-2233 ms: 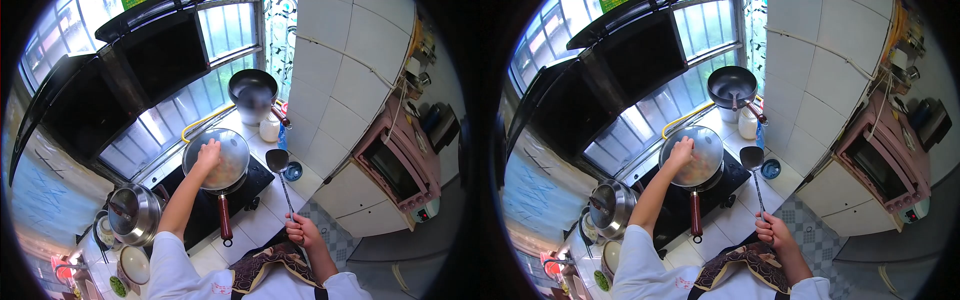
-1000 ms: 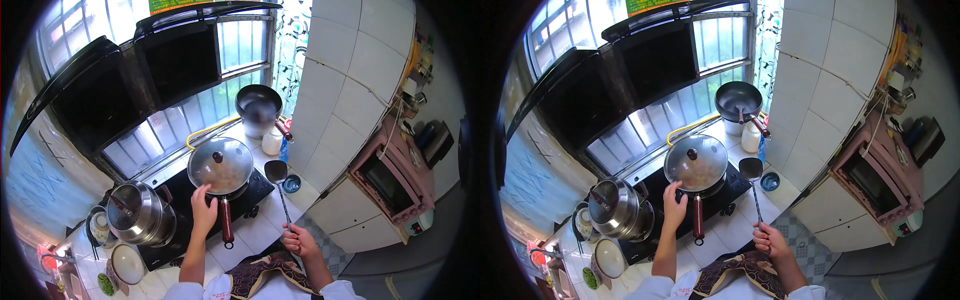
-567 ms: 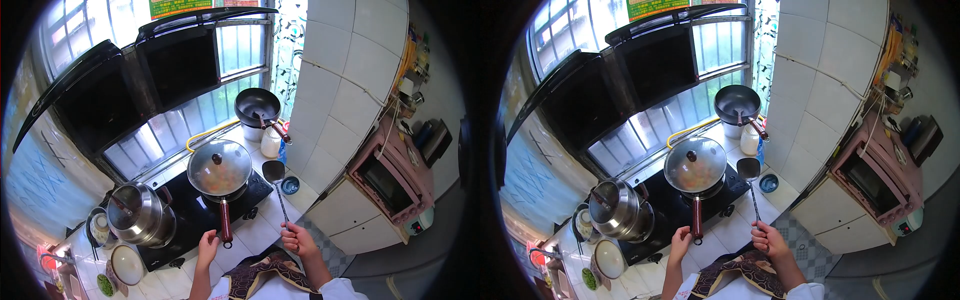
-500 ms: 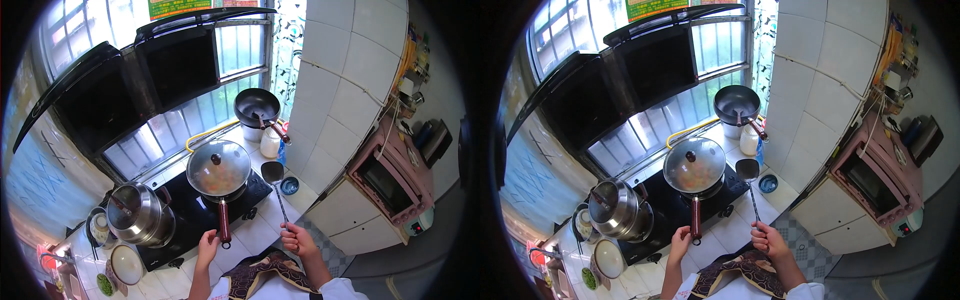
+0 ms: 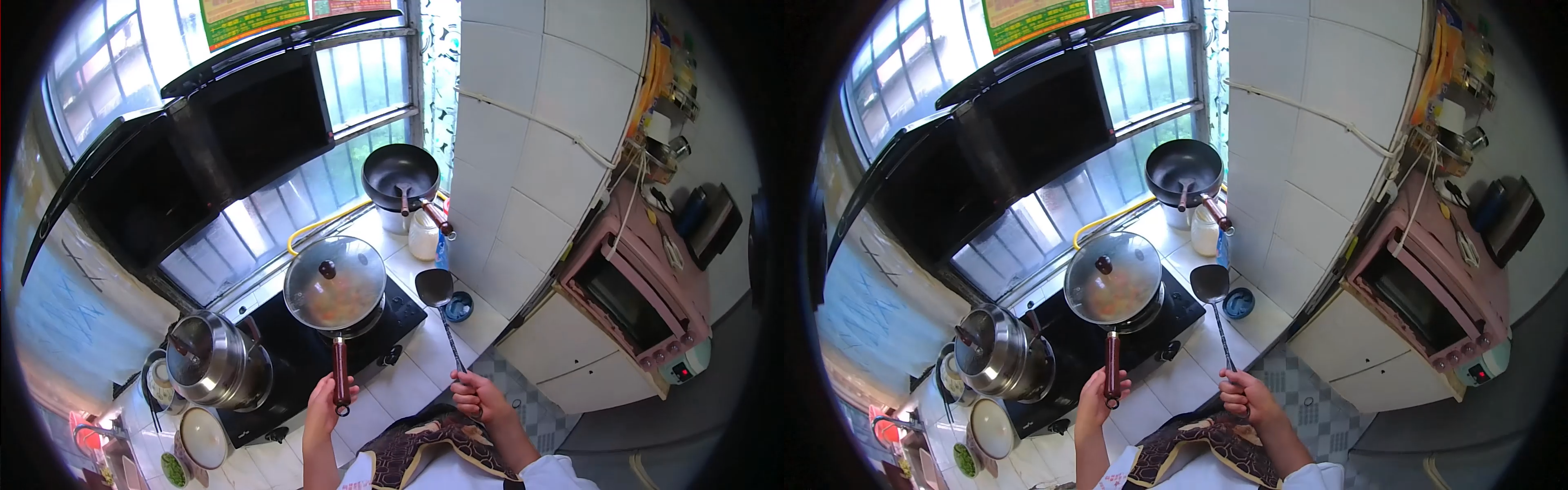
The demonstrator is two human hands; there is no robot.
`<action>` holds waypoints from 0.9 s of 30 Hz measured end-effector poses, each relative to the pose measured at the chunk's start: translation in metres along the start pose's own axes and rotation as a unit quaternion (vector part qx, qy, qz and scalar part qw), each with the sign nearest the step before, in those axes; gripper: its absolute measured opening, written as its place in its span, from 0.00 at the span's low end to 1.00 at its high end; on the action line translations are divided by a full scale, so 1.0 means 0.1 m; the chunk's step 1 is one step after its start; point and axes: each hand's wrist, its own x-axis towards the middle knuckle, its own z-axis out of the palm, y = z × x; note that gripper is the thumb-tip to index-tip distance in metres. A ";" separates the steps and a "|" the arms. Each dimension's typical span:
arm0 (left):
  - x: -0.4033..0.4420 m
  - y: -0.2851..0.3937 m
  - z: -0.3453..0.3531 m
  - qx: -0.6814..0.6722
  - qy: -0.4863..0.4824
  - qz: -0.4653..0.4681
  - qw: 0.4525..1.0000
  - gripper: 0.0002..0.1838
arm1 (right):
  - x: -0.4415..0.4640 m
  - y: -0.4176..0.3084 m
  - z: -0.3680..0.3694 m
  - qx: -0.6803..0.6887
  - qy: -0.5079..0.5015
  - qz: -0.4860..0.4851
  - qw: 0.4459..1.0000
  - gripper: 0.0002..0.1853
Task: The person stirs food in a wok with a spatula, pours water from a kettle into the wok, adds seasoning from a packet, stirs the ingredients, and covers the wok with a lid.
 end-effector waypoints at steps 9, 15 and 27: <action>0.17 0.06 0.15 0.070 0.042 -0.024 0.996 0.18 | -0.30 0.00 -0.06 -0.027 0.037 -0.039 0.998 0.01; 0.21 0.03 0.14 0.087 0.038 -0.004 0.995 0.17 | -0.33 0.14 -0.35 -0.035 0.042 -0.044 0.998 0.01; 0.20 0.05 0.10 0.146 0.040 -0.011 0.988 0.17 | -0.20 0.29 -0.30 -0.054 0.019 -0.037 0.998 0.01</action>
